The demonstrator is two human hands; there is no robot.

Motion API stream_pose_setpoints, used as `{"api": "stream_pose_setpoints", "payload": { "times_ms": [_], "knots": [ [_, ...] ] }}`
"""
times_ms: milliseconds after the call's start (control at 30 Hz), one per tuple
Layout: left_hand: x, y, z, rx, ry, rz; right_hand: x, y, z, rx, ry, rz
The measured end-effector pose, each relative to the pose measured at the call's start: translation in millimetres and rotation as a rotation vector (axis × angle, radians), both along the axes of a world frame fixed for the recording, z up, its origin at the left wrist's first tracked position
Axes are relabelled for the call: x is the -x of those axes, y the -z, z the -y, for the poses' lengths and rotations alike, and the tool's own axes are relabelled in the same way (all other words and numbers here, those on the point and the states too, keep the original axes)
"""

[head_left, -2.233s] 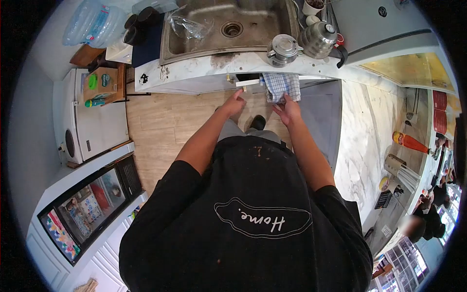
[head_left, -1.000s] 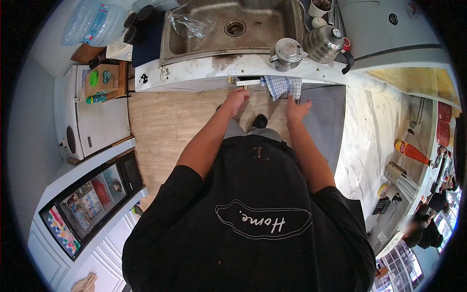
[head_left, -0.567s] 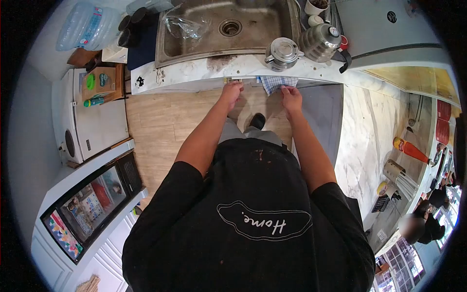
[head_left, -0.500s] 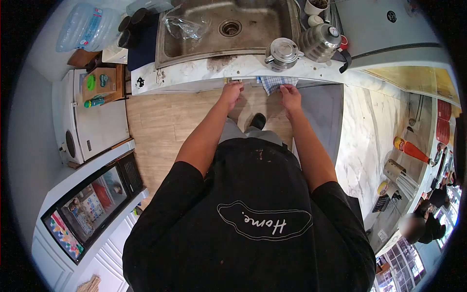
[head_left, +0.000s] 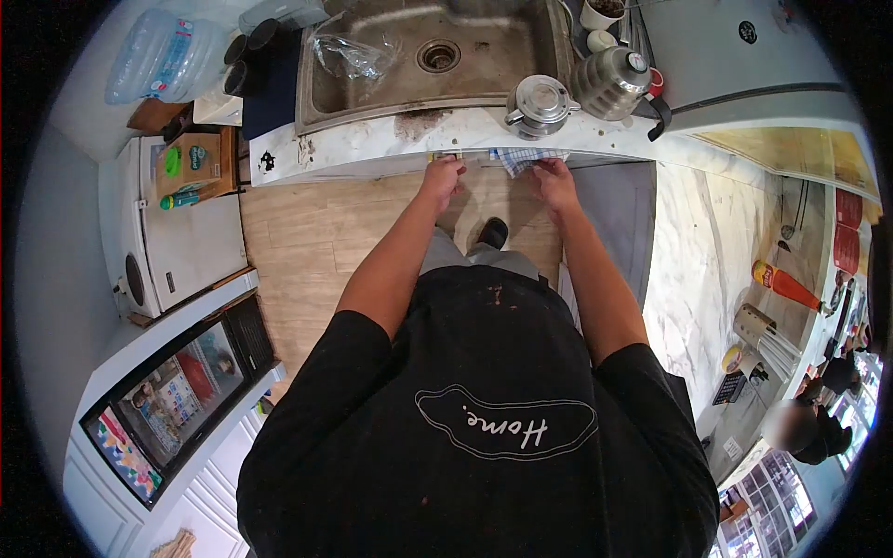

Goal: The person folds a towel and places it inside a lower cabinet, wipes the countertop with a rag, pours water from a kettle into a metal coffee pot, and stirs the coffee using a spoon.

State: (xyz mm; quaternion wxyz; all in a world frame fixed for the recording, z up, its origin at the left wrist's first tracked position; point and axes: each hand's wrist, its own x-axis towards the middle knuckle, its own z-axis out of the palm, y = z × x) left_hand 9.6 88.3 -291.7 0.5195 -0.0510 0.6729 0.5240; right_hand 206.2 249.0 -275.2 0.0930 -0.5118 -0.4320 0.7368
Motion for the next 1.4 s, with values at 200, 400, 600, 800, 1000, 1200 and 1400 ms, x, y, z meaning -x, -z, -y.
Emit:
{"api": "stream_pose_setpoints", "payload": {
  "times_ms": [200, 400, 600, 800, 1000, 1200, 1400],
  "knots": [
    [-5.9, 0.1, 1.7, -0.009, -0.008, -0.002, -12.2, -1.8, 0.0, -0.099, -0.076, 0.015],
    [-8.8, -16.0, 12.9, -0.049, -0.004, 0.003, -35.3, -47.3, -5.6, -0.148, -0.007, -0.051],
    [-20.1, -79.6, 40.1, -0.088, 0.071, -0.102, -68.6, -98.6, -11.2, -0.247, 0.052, -0.071],
    [-15.6, -89.9, 69.0, -0.155, 0.105, -0.366, -60.6, -141.9, -26.5, -0.536, 0.007, -0.058],
    [-6.0, -131.2, 68.3, -0.209, 0.125, -0.599, -17.0, -203.1, -29.0, -0.986, -0.121, 0.006],
    [17.6, -131.7, 42.5, -0.331, 0.247, -0.702, 16.4, -229.8, -40.5, -1.432, -0.413, 0.08],
    [18.5, -170.9, 7.1, -0.377, 0.403, -0.641, 43.8, -246.1, -44.7, -1.483, -0.632, 0.197]
  ]
}}
